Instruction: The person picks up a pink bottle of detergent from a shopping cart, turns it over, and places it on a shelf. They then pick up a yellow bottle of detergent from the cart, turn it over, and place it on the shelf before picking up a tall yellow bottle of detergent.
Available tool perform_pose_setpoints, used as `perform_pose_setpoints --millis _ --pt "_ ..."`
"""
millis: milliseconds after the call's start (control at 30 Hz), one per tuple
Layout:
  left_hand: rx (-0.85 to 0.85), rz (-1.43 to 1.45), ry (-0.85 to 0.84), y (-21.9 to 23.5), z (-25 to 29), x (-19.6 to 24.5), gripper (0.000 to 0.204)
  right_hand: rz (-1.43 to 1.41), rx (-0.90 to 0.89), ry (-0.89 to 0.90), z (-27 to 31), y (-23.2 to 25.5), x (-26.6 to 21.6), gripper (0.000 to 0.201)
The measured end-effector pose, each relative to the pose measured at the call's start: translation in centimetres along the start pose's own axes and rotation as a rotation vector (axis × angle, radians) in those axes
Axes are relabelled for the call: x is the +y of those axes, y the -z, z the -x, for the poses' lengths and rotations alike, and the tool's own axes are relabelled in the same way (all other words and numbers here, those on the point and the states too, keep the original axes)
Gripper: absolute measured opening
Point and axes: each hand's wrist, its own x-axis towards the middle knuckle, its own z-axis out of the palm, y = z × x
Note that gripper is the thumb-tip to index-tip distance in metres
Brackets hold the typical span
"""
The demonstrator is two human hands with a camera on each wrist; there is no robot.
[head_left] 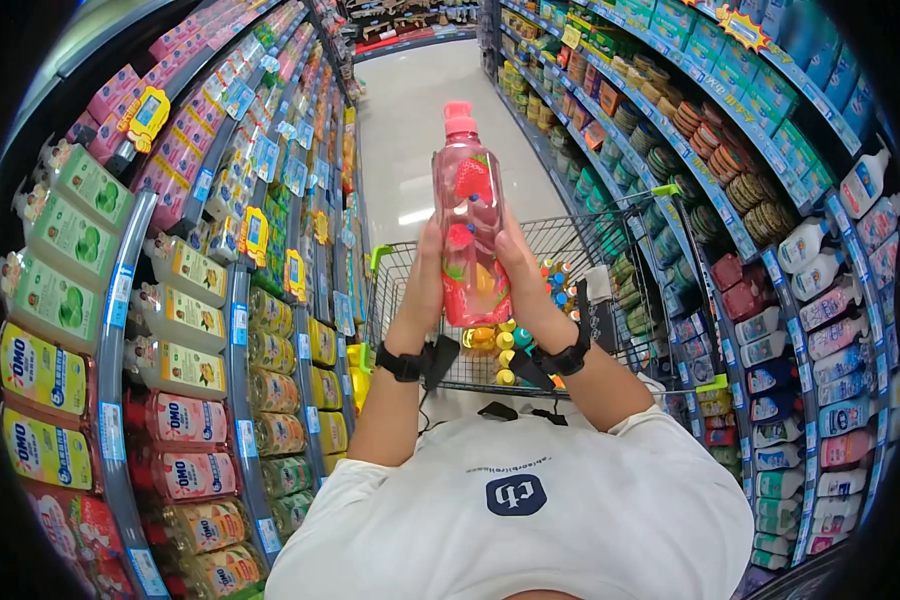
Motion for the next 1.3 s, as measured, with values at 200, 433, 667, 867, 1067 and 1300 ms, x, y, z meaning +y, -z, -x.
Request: perform_pose_setpoints --millis 200,433,667,867,1067,1300 --pt "-0.036 -0.290 -0.123 -0.1 0.2 1.5 0.053 0.017 0.057 0.029 0.0 -0.7 -0.3 0.075" --pt "0.042 -0.531 -0.272 -0.1 0.7 2.7 0.056 -0.045 0.051 -0.010 0.2 -0.6 -0.1 0.074" --pt "-0.020 -0.346 -0.113 -1.0 2.4 3.4 0.064 0.507 0.289 0.118 0.5 -1.1 1.1 0.077" --pt "0.106 -0.049 -0.260 0.0 0.6 0.9 0.073 0.792 0.148 0.262 0.1 -0.2 -0.6 0.073" --pt "-0.039 0.268 -0.048 0.3 2.0 0.5 0.070 0.315 0.133 0.004 0.6 -0.3 -0.6 0.058" --pt "-0.049 0.255 -0.051 -0.2 2.1 0.6 0.065 0.075 0.128 -0.106 1.0 -1.0 -0.6 0.054"
